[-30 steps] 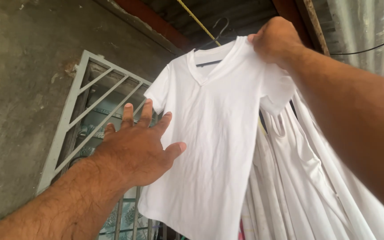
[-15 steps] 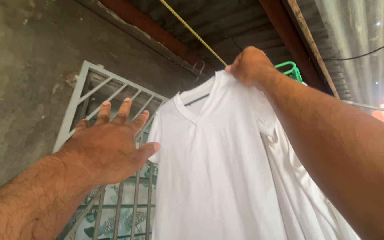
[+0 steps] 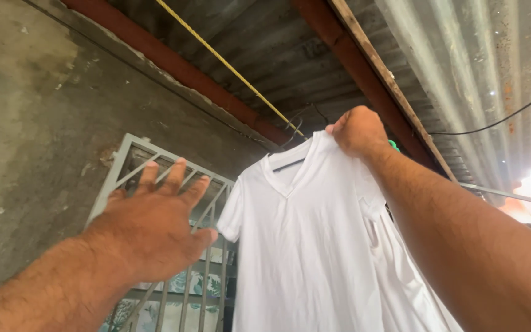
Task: Hanging washed t-shirts onto hangers and then onto a clothesline.
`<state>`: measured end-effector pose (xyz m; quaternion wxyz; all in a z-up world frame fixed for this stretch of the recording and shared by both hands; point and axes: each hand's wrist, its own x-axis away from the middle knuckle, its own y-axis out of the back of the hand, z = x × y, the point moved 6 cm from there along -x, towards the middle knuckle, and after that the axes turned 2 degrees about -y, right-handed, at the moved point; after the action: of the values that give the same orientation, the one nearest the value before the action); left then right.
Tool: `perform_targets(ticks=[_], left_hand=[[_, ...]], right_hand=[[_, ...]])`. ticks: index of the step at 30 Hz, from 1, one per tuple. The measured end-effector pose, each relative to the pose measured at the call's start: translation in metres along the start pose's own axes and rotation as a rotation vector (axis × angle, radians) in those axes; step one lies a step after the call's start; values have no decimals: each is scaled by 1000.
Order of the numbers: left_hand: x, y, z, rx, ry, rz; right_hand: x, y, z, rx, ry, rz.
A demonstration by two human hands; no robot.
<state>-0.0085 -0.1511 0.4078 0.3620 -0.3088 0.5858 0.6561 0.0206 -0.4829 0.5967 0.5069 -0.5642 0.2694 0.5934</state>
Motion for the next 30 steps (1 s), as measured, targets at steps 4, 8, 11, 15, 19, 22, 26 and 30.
perform_targets(ticks=[4, 8, 11, 15, 19, 22, 26, 30], left_hand=[[14, 1, -5, -13, -18, 53], [19, -10, -8, -61, -63, 97], [26, -15, -9, -87, -59, 115], [35, -32, -10, -87, -53, 213], [33, -53, -11, -110, -81, 249], [22, -95, -1, -103, -132, 200], [24, -121, 9, -38, -221, 92], [52, -148, 27, 43, -243, 67]], right_hand=[[-4, 6, 15, 5, -12, -90], [-10, 0, 26, -14, -4, -139], [-10, -8, 28, -23, -10, -129], [-13, -24, 13, 9, -31, -59], [-4, -23, 12, 404, 149, -72], [56, -25, 31, 545, 365, 2], [142, -54, 36, 333, 695, 186], [263, -58, 44, 194, 804, 260]])
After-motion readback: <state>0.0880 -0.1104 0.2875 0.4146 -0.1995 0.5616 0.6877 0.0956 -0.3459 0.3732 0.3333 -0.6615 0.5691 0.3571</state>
